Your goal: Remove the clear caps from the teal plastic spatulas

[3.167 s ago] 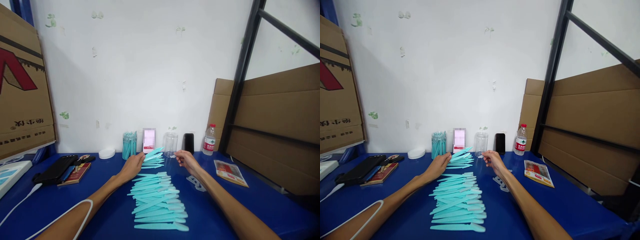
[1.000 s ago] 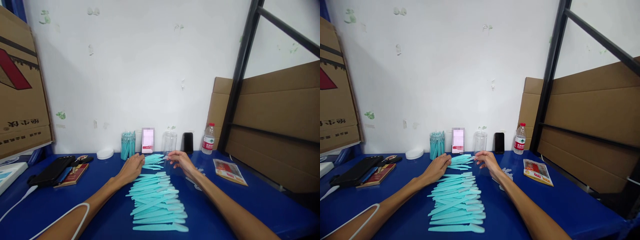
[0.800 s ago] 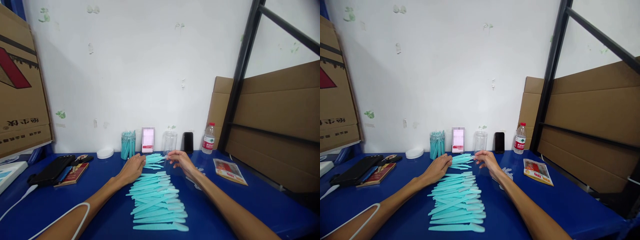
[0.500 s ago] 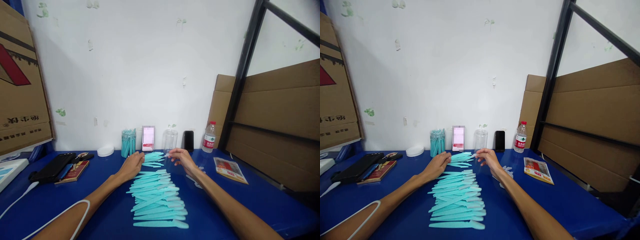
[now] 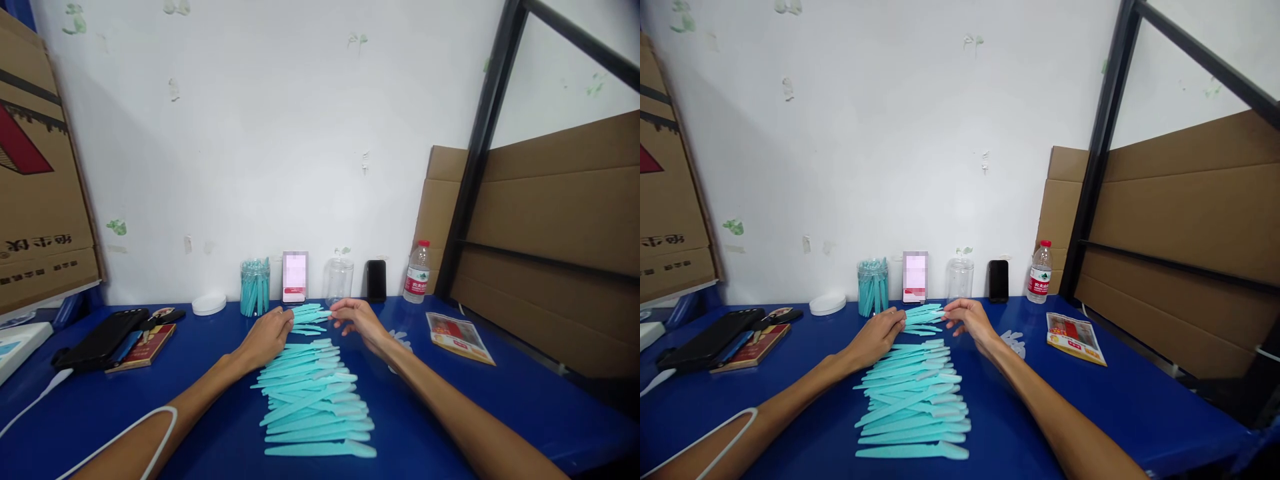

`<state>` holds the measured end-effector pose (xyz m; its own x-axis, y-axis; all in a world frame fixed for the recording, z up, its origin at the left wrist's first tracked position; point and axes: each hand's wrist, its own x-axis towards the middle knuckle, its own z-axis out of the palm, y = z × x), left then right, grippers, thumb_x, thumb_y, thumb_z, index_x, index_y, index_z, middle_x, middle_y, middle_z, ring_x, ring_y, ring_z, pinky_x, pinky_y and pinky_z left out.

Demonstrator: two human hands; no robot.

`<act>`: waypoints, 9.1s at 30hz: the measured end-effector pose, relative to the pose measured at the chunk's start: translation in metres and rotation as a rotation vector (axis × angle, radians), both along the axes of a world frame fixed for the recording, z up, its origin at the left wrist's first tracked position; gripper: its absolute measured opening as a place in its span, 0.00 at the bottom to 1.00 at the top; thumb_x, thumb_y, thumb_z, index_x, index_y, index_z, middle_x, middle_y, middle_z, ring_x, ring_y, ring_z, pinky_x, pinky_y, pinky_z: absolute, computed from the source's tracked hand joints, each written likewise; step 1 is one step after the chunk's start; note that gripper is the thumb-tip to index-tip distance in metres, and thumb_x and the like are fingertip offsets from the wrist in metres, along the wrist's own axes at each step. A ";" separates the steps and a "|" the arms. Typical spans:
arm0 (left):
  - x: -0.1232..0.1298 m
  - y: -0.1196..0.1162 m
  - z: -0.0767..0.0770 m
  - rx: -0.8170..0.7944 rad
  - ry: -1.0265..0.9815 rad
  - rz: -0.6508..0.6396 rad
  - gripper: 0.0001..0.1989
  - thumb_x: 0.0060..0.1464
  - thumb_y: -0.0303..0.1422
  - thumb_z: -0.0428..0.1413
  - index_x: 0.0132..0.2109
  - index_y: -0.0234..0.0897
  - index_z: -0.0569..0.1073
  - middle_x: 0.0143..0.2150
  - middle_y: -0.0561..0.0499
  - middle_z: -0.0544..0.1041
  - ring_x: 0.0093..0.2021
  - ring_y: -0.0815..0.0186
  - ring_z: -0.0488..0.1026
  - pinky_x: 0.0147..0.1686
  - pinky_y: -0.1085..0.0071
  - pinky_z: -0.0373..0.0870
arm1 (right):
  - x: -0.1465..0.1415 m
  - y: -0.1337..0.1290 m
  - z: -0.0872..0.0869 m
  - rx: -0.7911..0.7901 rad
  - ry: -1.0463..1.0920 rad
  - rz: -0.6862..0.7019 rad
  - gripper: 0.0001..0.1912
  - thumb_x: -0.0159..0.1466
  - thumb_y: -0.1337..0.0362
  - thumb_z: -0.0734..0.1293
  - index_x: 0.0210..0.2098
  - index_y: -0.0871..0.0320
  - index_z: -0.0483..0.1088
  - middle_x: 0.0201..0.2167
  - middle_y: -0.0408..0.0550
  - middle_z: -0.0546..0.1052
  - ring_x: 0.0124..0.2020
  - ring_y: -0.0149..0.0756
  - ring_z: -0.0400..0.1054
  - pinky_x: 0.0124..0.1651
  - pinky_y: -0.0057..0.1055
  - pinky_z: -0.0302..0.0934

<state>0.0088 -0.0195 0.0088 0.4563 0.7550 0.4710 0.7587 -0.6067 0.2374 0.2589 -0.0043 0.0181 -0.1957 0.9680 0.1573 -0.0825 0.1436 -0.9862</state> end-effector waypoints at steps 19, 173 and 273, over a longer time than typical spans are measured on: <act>-0.004 0.003 0.000 0.020 -0.019 0.021 0.14 0.65 0.33 0.38 0.31 0.41 0.60 0.29 0.52 0.65 0.33 0.61 0.66 0.34 0.68 0.59 | 0.012 0.005 0.005 -0.079 0.052 -0.034 0.09 0.49 0.66 0.73 0.30 0.59 0.74 0.27 0.46 0.76 0.26 0.29 0.66 0.24 0.22 0.60; -0.013 0.014 0.004 -0.188 -0.358 0.013 0.12 0.61 0.41 0.42 0.33 0.40 0.60 0.24 0.59 0.59 0.26 0.67 0.59 0.27 0.72 0.54 | 0.024 0.016 -0.002 -0.104 -0.006 0.040 0.12 0.49 0.67 0.71 0.34 0.60 0.71 0.29 0.47 0.78 0.23 0.26 0.66 0.21 0.21 0.57; -0.010 0.016 0.000 -0.265 -0.453 0.041 0.14 0.54 0.44 0.52 0.34 0.38 0.71 0.28 0.53 0.73 0.31 0.62 0.71 0.32 0.69 0.70 | 0.050 0.012 0.011 0.196 -1.355 -0.259 0.09 0.56 0.70 0.67 0.36 0.57 0.76 0.41 0.55 0.79 0.42 0.47 0.74 0.37 0.31 0.60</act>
<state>-0.0008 -0.0037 0.0086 0.2183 0.8881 0.4046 0.5661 -0.4529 0.6888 0.3093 0.0081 0.0292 -0.1232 0.9842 0.1273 0.9594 0.1509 -0.2382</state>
